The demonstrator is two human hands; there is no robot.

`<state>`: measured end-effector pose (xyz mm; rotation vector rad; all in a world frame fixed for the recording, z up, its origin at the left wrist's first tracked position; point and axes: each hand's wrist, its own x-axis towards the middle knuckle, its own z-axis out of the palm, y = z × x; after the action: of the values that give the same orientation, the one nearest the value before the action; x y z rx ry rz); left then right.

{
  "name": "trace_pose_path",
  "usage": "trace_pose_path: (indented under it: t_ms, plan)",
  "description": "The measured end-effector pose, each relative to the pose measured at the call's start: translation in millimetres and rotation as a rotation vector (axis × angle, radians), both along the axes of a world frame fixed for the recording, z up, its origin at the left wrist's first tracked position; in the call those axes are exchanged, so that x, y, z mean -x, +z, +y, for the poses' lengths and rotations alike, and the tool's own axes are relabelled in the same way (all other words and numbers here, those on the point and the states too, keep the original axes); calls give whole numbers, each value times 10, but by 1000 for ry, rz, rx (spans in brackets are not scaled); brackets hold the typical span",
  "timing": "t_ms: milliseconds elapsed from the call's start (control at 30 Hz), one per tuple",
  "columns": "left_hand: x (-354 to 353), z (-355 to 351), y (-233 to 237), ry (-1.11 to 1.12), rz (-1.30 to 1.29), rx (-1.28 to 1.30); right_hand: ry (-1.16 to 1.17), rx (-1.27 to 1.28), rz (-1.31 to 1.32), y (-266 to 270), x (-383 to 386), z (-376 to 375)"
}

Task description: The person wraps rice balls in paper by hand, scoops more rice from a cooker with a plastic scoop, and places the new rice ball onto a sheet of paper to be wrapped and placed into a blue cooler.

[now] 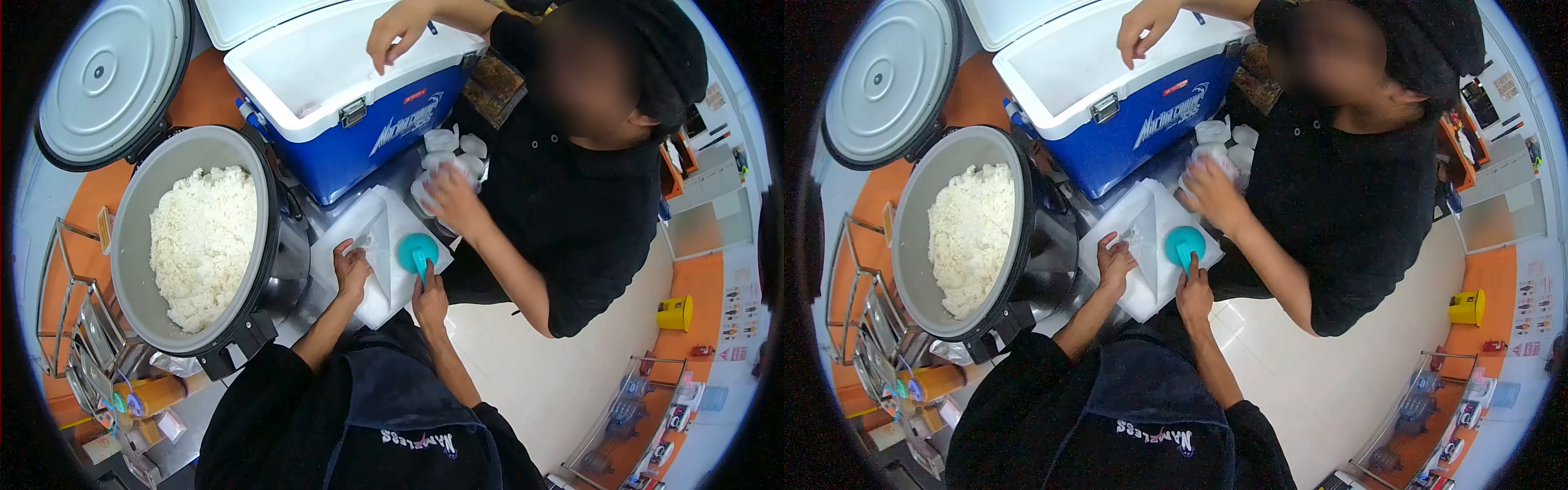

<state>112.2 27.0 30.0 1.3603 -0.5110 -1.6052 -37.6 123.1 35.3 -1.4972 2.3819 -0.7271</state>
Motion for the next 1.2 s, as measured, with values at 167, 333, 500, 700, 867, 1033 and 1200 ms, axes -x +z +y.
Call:
trace_pose_path:
  t_ms: [167,333,500,700,867,1033,1200]
  plan:
    - [-1,-13,53,4,0,-26,152,89,3,-17,-21,-2]
    - [-13,-13,35,10,20,-25,78,104,57,-108,26,-31]
    - [-19,-16,57,12,18,-39,57,5,108,-83,13,-9]
    - [-34,-11,0,3,7,-36,118,68,85,-133,-7,-11]
    - [-56,-8,27,18,14,-43,96,47,6,-51,-39,-23]
    - [-78,-18,5,25,25,-53,33,105,31,-147,23,21]
    - [-72,12,-152,77,24,-36,42,144,-704,501,-72,212]
